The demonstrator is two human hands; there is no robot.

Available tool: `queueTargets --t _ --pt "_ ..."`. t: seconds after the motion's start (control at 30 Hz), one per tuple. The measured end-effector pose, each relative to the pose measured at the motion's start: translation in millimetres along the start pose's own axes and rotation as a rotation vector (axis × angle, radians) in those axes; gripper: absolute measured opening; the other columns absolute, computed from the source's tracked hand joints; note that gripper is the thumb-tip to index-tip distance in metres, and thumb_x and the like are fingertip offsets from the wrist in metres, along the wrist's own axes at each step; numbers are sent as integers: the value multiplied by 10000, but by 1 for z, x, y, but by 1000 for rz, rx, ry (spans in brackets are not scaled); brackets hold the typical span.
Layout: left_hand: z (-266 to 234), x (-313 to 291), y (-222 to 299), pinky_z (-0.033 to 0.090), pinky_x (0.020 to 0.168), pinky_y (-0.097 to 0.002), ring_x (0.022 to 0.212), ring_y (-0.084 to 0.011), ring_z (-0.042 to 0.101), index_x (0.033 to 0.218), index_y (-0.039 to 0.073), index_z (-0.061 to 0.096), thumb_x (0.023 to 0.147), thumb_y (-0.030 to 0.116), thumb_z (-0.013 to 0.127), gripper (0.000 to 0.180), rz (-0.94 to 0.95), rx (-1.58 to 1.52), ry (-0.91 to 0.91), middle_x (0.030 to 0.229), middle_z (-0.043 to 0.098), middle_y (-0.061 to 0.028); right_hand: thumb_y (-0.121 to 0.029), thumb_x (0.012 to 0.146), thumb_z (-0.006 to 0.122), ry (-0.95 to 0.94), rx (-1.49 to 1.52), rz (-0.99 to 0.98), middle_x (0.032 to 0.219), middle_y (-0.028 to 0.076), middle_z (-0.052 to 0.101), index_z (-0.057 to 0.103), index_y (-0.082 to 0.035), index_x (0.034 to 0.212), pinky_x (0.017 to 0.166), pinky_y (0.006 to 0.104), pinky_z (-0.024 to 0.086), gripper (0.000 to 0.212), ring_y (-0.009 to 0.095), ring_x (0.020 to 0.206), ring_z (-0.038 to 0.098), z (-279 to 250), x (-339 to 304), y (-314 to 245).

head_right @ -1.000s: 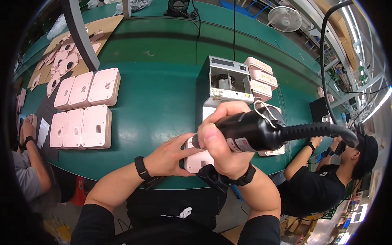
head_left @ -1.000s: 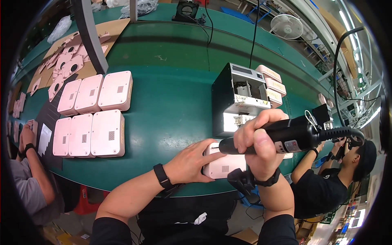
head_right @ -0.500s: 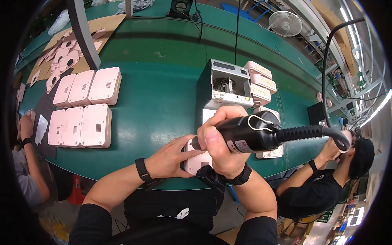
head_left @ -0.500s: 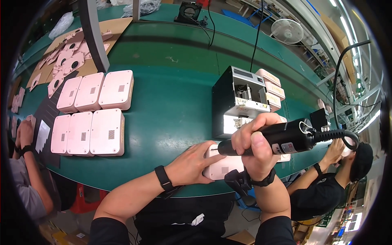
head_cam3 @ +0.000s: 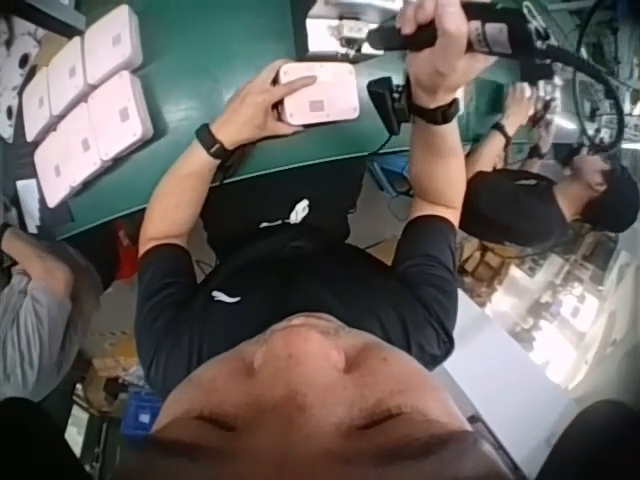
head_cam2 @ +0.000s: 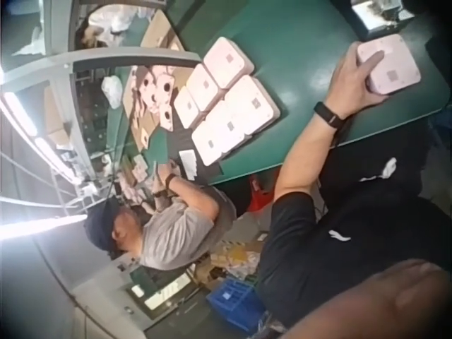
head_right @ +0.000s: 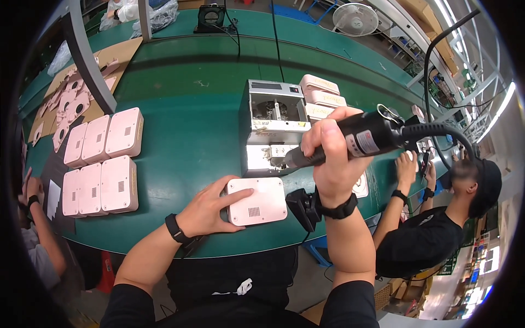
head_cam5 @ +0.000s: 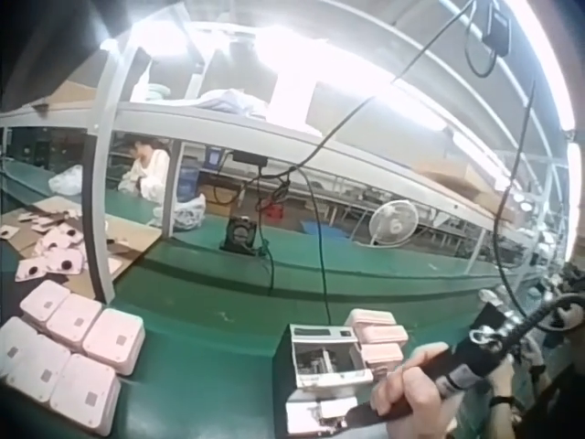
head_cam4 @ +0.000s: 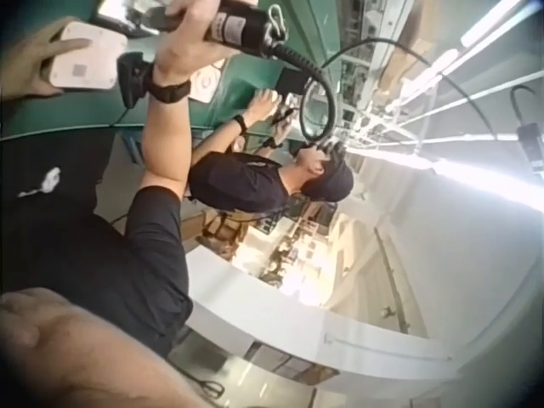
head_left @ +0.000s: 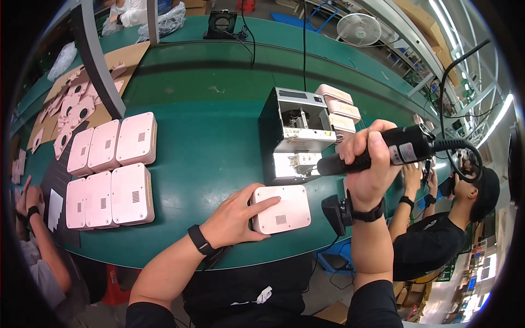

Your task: The person picks up a pink electronic device, places it on the work surface, and drives screws into the back panel using a power screwdriver. They then set the device aside and repeat the process with another pink electronic device.

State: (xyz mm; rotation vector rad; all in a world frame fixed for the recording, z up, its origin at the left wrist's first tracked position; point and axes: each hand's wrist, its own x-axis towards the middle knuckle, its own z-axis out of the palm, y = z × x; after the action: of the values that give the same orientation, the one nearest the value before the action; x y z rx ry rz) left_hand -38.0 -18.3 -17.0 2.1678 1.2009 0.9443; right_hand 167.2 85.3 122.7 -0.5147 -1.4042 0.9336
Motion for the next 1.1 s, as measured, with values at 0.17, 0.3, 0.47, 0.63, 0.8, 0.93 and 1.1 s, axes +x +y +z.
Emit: queueTargets --t 0.17,0.3,0.47,0.63,0.8,0.93,1.1 --pt "0 -2 1 496 966 -439 1142 -356 569 1380 235 552 625 250 872 820 -22 -7 0 1341 463 -157 -161 940 524 -35 -84 74 659 36 467 473 -42 978 527 321 423 134 147 512 463 1 5 4" --pt "-1 2 -3 496 964 -434 1136 -354 570 1376 234 553 625 249 873 815 3 -28 19 1343 464 -159 -197 936 538 17 93 256 650 32 463 453 -52 968 512 317 427 171 142 490 457 2 -21 -14" --pt "1 2 -6 496 961 -435 1128 -348 571 1375 236 552 618 244 876 823 11 -52 26 1344 464 -159 -248 926 554 -43 69 237 644 30 467 431 -65 983 497 314 430 228 141 473 454 11 -56 -42" --pt "2 -2 -7 497 957 -434 1126 -346 571 1376 236 551 611 238 878 832 -4 -35 21 1342 465 -158 -284 915 570 -161 72 215 650 41 481 417 -70 1018 495 317 435 283 145 475 462 8 -72 -48" --pt "5 -4 -3 521 935 -409 1139 -345 577 1355 227 580 596 221 884 818 -12 -21 42 1342 486 -139 -275 912 586 -164 90 244 649 47 480 412 -69 1010 498 320 440 286 150 481 468 5 -81 -43" --pt "10 0 -3 527 928 -411 1118 -344 591 1337 227 600 586 228 887 804 -8 -19 67 1325 506 -134 -268 909 596 -147 98 242 648 47 479 412 -66 1009 500 322 440 291 153 486 471 1 -90 -35" --pt "12 12 -5 532 926 -414 1099 -343 607 1313 215 626 584 238 890 776 -4 -36 82 1291 543 -137 -181 906 645 -134 194 267 659 70 497 395 -64 1022 537 311 447 299 152 548 474 -4 -84 -29"
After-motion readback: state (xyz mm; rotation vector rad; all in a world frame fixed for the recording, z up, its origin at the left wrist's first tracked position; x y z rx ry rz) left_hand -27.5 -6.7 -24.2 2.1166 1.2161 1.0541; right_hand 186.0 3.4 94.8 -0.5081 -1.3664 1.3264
